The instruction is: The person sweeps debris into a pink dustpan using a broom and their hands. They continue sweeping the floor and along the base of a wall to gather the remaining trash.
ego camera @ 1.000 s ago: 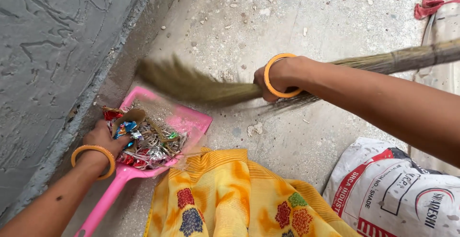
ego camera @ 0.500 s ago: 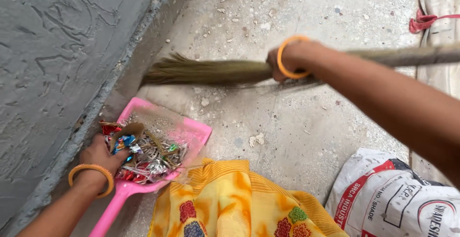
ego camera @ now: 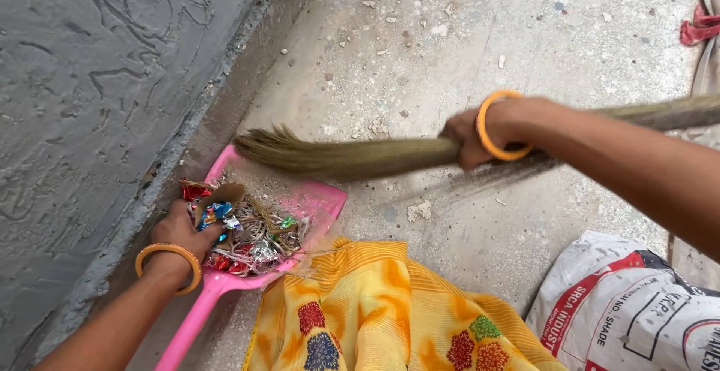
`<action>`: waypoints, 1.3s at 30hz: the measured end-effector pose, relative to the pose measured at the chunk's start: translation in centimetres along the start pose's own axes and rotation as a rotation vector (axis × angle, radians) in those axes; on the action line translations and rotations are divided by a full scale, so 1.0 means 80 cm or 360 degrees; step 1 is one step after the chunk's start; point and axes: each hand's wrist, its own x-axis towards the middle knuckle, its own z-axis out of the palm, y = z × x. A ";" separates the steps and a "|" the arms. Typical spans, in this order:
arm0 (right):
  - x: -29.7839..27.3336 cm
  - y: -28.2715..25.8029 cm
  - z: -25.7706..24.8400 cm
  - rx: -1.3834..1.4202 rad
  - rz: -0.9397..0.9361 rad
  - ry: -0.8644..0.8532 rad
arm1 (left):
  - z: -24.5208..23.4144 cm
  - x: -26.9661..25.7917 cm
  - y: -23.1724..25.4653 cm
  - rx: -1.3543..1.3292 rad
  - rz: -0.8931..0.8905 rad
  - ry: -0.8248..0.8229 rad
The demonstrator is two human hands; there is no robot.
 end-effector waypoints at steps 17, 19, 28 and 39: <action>0.039 -0.011 0.009 -0.0141 0.0114 0.0074 | 0.014 -0.037 -0.027 -0.0060 -0.0145 0.0005; 0.006 -0.024 0.004 -0.0156 0.0086 0.0063 | 0.016 -0.041 -0.028 -0.0093 -0.0134 0.0017; -0.045 0.004 -0.058 -0.0083 0.0204 0.0280 | 0.013 -0.082 -0.072 -0.0092 -0.0184 0.0058; 0.031 -0.031 0.028 -0.0302 -0.0022 -0.0050 | 0.035 -0.139 -0.067 0.0102 -0.0173 -0.0024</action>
